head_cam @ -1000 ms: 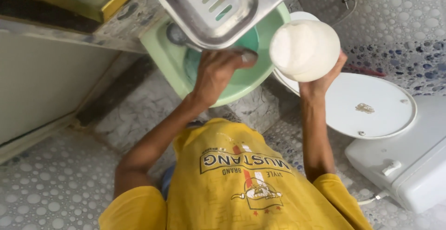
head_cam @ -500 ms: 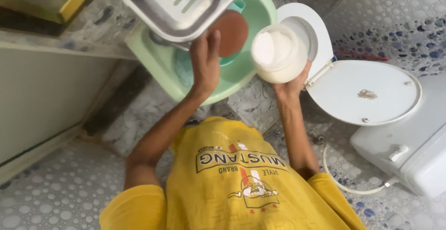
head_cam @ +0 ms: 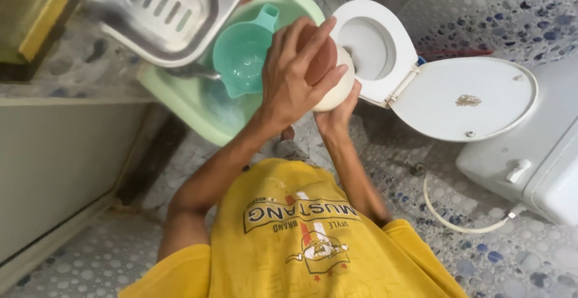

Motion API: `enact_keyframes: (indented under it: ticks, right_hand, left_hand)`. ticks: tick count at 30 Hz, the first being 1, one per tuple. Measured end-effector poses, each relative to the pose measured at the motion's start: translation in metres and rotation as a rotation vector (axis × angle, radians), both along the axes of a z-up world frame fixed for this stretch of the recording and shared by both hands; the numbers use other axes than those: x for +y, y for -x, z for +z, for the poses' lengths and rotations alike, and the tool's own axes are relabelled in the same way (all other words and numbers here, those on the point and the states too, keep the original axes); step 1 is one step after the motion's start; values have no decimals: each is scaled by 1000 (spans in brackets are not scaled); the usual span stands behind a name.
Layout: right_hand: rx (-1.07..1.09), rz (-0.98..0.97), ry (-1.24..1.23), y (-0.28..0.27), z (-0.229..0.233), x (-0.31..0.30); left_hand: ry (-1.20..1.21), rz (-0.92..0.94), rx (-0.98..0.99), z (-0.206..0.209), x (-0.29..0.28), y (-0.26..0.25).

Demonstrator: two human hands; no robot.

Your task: The person cleans a bathroom sink by hand. They apply liquid soap from a blue bottle, scrub the basin with their hands, rinse with water from the tap, and use a small jug to pour water into the sink. The person also handles a white jar and a green jug during the process.

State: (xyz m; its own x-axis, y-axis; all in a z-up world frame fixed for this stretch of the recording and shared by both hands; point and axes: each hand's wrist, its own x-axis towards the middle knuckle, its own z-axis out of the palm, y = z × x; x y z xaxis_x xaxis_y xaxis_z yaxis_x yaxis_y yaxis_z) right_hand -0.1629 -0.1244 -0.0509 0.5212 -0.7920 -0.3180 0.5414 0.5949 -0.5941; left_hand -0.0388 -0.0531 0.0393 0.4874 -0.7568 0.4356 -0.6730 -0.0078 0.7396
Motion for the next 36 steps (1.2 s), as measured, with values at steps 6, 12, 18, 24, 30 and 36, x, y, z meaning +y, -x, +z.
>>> enact_keyframes:
  ticks: [6, 12, 18, 24, 30, 36]
  right_hand:
    - [-6, 258, -100, 19, 38, 11]
    - [-270, 498, 282, 36, 67, 9]
    - [-75, 149, 74, 55, 54, -17]
    - [-120, -61, -156, 97, -9, -38]
    - [478, -81, 712, 118, 7, -20]
    - [214, -195, 577, 158, 63, -51]
  left_hand:
    - [195, -433, -219, 36, -9, -20]
    - [60, -778, -244, 49, -23, -18]
    - [107, -807, -417, 94, -53, -15]
    - [27, -604, -447, 113, -59, -18]
    - [-180, -799, -478, 33, -115, 117]
    - [39, -702, -527, 60, -143, 152]
